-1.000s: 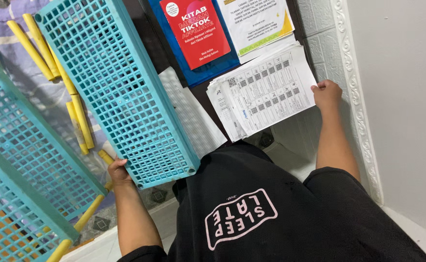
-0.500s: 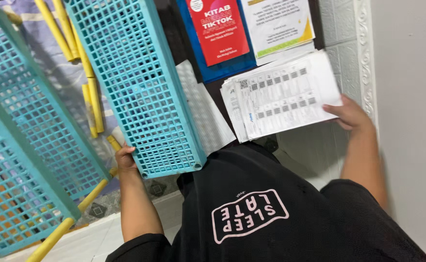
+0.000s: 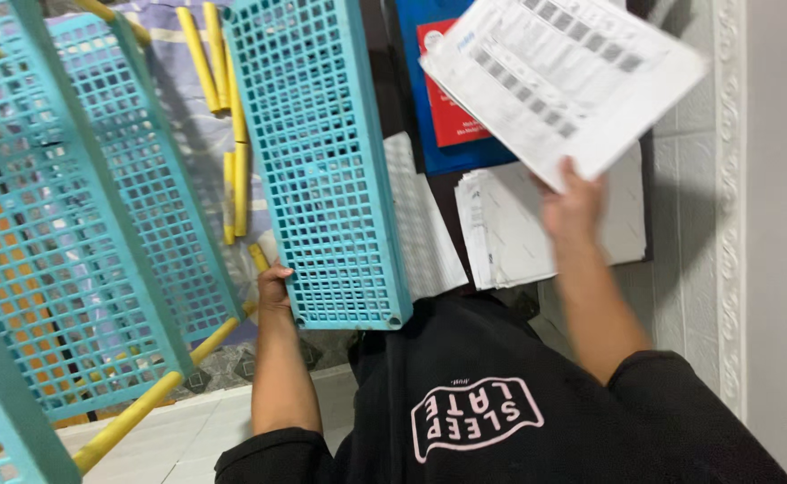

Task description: The person assembles a light blue plastic shelving unit by inserting yellow plastic poles into the grid holes of the shelves. They handle the shelves and poles, aligning and pushing the poles into place to form the structure.

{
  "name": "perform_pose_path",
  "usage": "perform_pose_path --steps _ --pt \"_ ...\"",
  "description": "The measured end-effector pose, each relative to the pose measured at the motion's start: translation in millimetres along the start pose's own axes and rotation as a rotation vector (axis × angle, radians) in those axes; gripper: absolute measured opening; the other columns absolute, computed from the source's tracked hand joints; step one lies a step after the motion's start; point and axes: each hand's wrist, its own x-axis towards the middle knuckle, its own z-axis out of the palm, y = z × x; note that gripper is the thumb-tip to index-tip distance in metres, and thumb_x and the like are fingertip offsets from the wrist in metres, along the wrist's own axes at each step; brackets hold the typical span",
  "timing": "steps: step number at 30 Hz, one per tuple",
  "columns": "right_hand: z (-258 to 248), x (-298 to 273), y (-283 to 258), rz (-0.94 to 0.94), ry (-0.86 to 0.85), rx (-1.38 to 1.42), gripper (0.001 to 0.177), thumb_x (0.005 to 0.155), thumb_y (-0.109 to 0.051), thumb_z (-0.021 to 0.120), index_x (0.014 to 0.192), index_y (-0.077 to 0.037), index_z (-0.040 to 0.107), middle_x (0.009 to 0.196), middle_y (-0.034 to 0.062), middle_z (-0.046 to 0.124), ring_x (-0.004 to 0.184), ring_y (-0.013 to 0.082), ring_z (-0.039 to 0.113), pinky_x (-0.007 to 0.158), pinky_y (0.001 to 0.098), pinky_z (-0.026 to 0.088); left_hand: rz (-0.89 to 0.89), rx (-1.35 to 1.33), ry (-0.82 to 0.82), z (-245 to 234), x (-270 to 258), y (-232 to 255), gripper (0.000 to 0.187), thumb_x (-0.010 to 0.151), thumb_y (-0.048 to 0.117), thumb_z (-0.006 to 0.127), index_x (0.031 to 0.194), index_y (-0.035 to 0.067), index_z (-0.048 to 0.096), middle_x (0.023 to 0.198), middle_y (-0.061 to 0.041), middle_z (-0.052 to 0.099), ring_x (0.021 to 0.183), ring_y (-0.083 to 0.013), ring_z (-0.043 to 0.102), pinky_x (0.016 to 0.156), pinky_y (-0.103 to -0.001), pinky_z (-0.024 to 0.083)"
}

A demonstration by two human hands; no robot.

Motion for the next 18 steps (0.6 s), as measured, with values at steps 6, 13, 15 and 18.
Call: perform_pose_path --steps 6,13,15,18 --pt "154.1 33.2 134.0 0.011 0.055 0.233 0.039 0.101 -0.005 0.054 0.140 -0.005 0.045 0.131 0.0241 0.061 0.107 0.0408 0.070 0.079 0.0550 0.067 0.004 -0.009 -0.026 10.3 -0.9 4.3 0.084 0.063 0.011 0.068 0.143 -0.010 0.052 0.126 -0.024 0.068 0.109 -0.0368 0.070 0.098 -0.047 0.056" --pt "226.0 29.7 160.3 0.470 0.042 0.177 0.029 0.101 -0.019 0.060 0.124 -0.002 0.056 0.107 0.0138 0.066 0.089 0.0284 0.068 0.070 0.0441 0.062 -0.013 -0.048 -0.014 5.1 2.5 3.6 0.091 0.060 0.010 0.068 0.146 -0.009 0.047 0.128 -0.023 0.067 0.113 -0.0368 0.069 0.102 -0.046 0.056" --pt "218.7 18.4 154.0 0.567 0.006 0.110 0.024 0.101 -0.020 0.062 0.117 -0.002 0.061 0.100 0.0127 0.068 0.084 0.0262 0.068 0.070 0.0422 0.062 -0.011 -0.041 0.004 3.0 -2.1 -4.3 0.092 0.060 0.011 0.069 0.147 -0.007 0.046 0.127 -0.021 0.067 0.112 -0.0359 0.068 0.101 -0.047 0.055" --pt "229.8 12.5 151.8 0.686 -0.238 -0.033 0.020 0.102 -0.021 0.063 0.107 -0.002 0.068 0.091 0.0111 0.070 0.076 0.0229 0.069 0.069 0.0393 0.061 -0.003 -0.028 -0.004 -0.7 1.1 0.5 0.093 0.060 0.011 0.069 0.148 -0.007 0.045 0.127 -0.021 0.067 0.112 -0.0355 0.068 0.100 -0.047 0.055"
